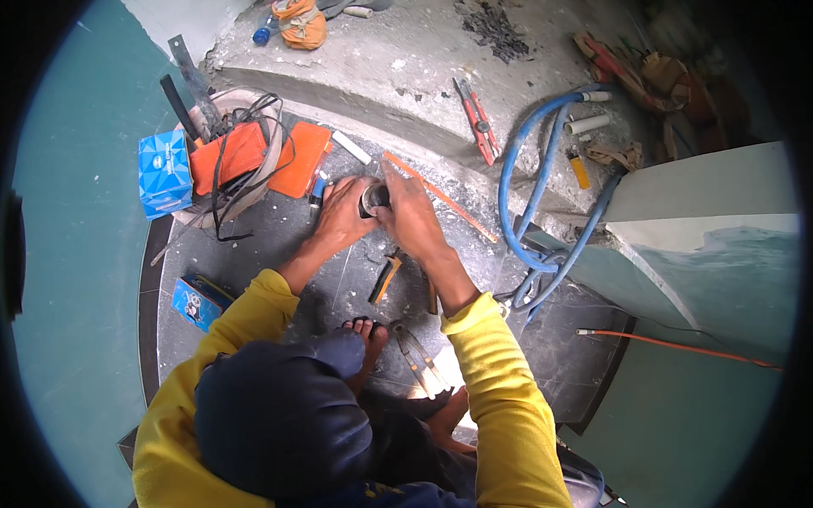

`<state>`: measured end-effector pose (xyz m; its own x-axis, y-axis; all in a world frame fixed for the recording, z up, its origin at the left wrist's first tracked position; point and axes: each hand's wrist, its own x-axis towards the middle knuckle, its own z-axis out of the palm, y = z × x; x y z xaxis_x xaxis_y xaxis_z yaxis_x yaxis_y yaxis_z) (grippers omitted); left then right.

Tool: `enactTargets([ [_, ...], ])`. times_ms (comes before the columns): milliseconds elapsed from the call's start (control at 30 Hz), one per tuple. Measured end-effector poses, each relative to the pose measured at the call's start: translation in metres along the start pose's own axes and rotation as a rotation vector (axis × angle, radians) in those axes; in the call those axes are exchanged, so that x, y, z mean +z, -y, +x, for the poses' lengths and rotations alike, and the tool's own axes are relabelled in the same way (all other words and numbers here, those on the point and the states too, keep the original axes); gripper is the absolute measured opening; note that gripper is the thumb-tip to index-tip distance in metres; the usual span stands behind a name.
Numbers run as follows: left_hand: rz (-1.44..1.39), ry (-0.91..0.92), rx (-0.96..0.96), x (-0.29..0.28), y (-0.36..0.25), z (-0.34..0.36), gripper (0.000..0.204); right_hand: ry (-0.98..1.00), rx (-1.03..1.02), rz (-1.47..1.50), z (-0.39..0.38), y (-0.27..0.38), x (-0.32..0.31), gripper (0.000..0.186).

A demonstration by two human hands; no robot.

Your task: The person sits on the floor and uses a utility knife to strip the outer sheath of a blue cable. They then use pliers to cut a white PVC pipe and wrap the cut end with black tape. Finally, they insert the taped pipe end into a larger pipe fitting.

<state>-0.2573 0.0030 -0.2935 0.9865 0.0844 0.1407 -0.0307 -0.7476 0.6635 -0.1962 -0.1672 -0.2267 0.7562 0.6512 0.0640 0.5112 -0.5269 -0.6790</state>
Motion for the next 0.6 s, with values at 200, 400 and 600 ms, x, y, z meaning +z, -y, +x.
enactTargets([
  [200,-0.414,0.006,0.015,-0.008,-0.019,-0.006,0.071,-0.077,0.195,0.416,-0.026,0.02,-0.035,0.104],
  [400,-0.655,0.042,0.06,-0.03,-0.042,-0.009,0.078,-0.198,0.11,0.47,-0.043,0.033,-0.053,0.105],
  [600,-0.825,0.146,0.08,-0.047,-0.059,-0.009,0.08,-0.337,0.0,0.401,-0.056,0.044,-0.063,0.098],
])
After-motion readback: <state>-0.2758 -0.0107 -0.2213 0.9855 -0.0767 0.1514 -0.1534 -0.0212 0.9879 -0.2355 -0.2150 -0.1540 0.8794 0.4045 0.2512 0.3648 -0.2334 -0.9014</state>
